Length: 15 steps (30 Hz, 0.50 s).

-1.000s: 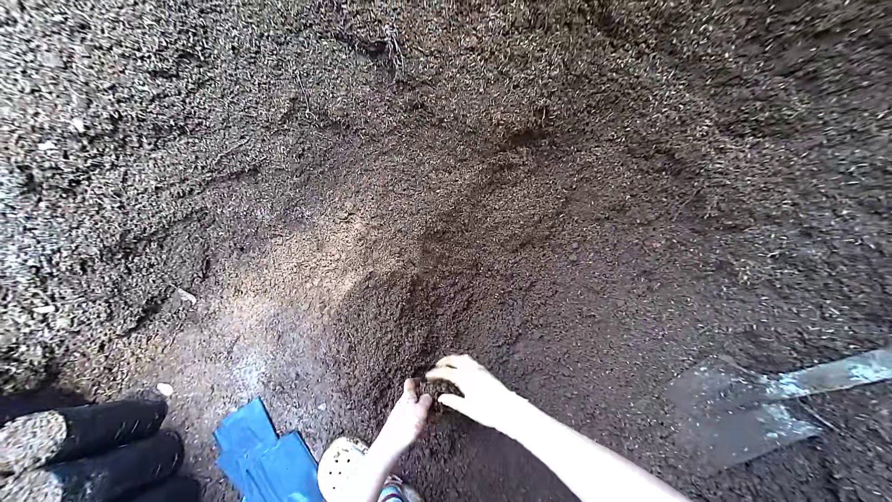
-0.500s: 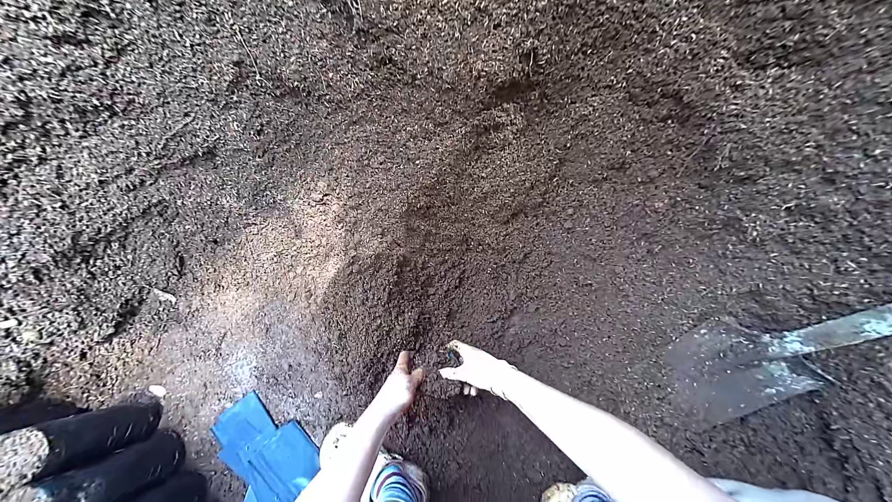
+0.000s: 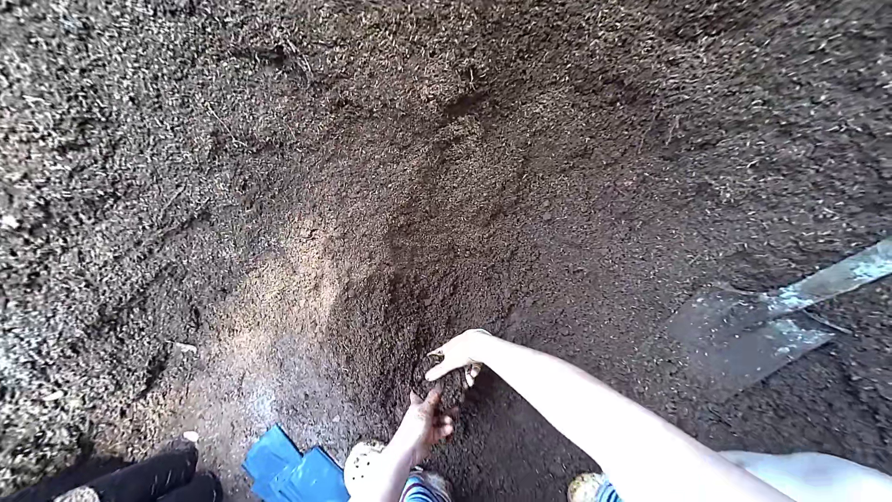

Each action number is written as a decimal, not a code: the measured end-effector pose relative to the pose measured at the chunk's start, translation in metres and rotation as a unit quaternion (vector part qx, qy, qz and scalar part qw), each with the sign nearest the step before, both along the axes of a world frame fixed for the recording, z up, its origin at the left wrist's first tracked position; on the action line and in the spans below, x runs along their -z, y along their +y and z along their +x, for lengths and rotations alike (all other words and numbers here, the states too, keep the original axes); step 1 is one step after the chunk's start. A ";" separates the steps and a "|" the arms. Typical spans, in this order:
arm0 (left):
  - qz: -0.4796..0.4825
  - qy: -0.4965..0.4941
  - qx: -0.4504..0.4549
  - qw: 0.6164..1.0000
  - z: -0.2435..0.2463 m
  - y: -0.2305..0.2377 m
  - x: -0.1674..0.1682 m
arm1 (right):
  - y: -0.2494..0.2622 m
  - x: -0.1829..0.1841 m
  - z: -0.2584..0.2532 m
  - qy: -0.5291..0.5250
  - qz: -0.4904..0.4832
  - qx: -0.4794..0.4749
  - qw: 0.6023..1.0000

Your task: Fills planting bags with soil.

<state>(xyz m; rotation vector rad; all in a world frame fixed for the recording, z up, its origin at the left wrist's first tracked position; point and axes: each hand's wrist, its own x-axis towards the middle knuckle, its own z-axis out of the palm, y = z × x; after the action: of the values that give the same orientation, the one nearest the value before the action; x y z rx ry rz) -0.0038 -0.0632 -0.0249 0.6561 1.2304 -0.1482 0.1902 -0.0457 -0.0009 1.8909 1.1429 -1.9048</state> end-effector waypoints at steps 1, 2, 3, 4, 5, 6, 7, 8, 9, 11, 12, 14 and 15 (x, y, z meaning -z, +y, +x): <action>0.009 0.002 -0.018 1.000 0.003 -0.003 0.001 | 0.002 -0.001 -0.002 -0.013 0.013 -0.038 0.999; 0.015 0.008 -0.028 0.999 0.005 -0.004 0.001 | 0.003 -0.001 -0.003 -0.020 0.029 -0.065 0.997; 0.022 0.014 -0.031 0.999 0.007 -0.006 0.002 | 0.002 -0.001 -0.004 -0.024 0.047 -0.081 0.995; 0.030 0.023 -0.031 0.999 0.009 -0.006 0.002 | 0.002 0.000 -0.005 -0.026 0.063 -0.092 0.993; 0.038 0.035 -0.028 0.998 0.011 -0.006 0.001 | 0.001 -0.001 -0.008 -0.031 0.078 -0.103 0.991; 0.044 0.052 -0.024 0.997 0.013 -0.006 0.000 | -0.001 -0.003 -0.011 -0.045 0.092 -0.117 0.988; 0.050 0.070 -0.015 0.996 0.017 -0.007 0.000 | -0.003 -0.008 -0.016 -0.067 0.103 -0.129 0.984; 0.056 0.083 -0.005 0.995 0.019 -0.008 -0.001 | -0.007 -0.014 -0.023 -0.090 0.117 -0.135 0.980; 0.063 0.092 0.006 0.994 0.021 -0.008 -0.001 | -0.013 -0.019 -0.029 -0.112 0.137 -0.133 0.975; 0.080 0.098 0.038 0.991 0.020 -0.010 0.000 | -0.024 -0.024 -0.034 -0.132 0.170 -0.140 0.966; 0.084 0.098 0.061 0.990 0.017 -0.011 0.000 | -0.025 -0.026 -0.031 -0.127 0.179 -0.154 0.964; 0.074 0.076 0.071 0.992 0.009 -0.012 -0.003 | -0.012 -0.028 -0.016 -0.103 0.168 -0.182 0.963; 0.049 0.062 0.048 0.996 0.006 -0.013 -0.003 | -0.002 -0.029 -0.009 -0.085 0.159 -0.180 0.967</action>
<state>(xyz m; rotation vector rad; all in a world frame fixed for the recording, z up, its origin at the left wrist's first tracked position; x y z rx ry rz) 0.0021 -0.0758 -0.0217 0.8007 1.3316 -0.2115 0.1816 -0.0475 0.0279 1.7930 1.6772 -1.4052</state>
